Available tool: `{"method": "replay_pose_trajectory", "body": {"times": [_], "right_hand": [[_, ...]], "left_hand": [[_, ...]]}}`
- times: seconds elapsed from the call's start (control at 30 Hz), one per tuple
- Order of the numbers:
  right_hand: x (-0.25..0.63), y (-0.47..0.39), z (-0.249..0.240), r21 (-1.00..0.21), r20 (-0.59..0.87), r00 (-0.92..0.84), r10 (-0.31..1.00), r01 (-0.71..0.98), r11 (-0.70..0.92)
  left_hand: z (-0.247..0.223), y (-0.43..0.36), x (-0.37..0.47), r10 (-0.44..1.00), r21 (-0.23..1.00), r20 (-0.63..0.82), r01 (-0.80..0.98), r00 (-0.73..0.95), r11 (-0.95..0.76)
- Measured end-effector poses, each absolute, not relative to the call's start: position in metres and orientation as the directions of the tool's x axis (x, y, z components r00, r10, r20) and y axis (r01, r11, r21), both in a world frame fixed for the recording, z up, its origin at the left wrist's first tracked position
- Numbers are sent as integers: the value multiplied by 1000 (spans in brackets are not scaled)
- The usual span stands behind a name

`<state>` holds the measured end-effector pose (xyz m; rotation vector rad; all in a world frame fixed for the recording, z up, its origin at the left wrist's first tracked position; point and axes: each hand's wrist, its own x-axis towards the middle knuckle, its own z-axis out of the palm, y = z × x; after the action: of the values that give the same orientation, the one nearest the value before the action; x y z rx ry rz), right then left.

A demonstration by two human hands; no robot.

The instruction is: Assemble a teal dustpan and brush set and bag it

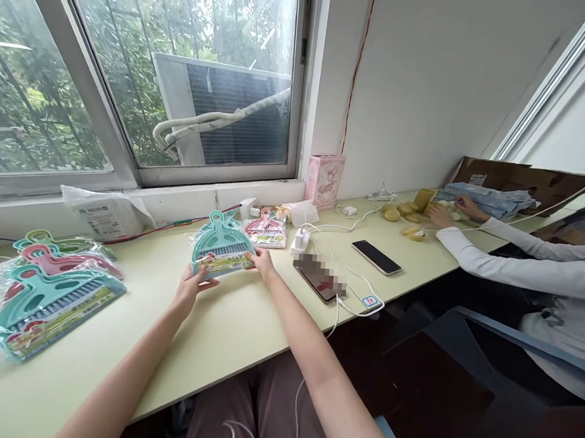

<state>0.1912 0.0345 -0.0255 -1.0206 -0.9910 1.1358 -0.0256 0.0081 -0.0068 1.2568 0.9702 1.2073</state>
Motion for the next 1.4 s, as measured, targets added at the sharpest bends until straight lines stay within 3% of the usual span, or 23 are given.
{"method": "replay_pose_trajectory", "body": {"times": [0.13, 0.3, 0.53, 0.73, 1.0, 1.4], "right_hand": [[194, 28, -25, -953, 98, 56, 994, -283, 110], [197, 26, -22, -948, 114, -11, 993, -299, 106], [190, 19, -15, -982, 116, -198, 973, -169, 82], [187, 29, -24, -985, 94, -15, 995, -147, 91], [183, 30, -28, -981, 173, -20, 985, -90, 170], [182, 25, -20, -986, 116, -20, 993, -122, 112]], "left_hand": [[2, 6, -29, 985, 991, 21, -137, 174, 3], [20, 7, -35, 969, 990, 130, 24, 212, -138], [23, 7, -40, 955, 974, 217, 16, 202, -224], [25, 1, -38, 950, 970, 193, 95, 245, -222], [13, 9, -41, 959, 939, 181, 251, 220, -235], [8, 22, -56, 975, 993, 63, 82, 212, -82]]}}
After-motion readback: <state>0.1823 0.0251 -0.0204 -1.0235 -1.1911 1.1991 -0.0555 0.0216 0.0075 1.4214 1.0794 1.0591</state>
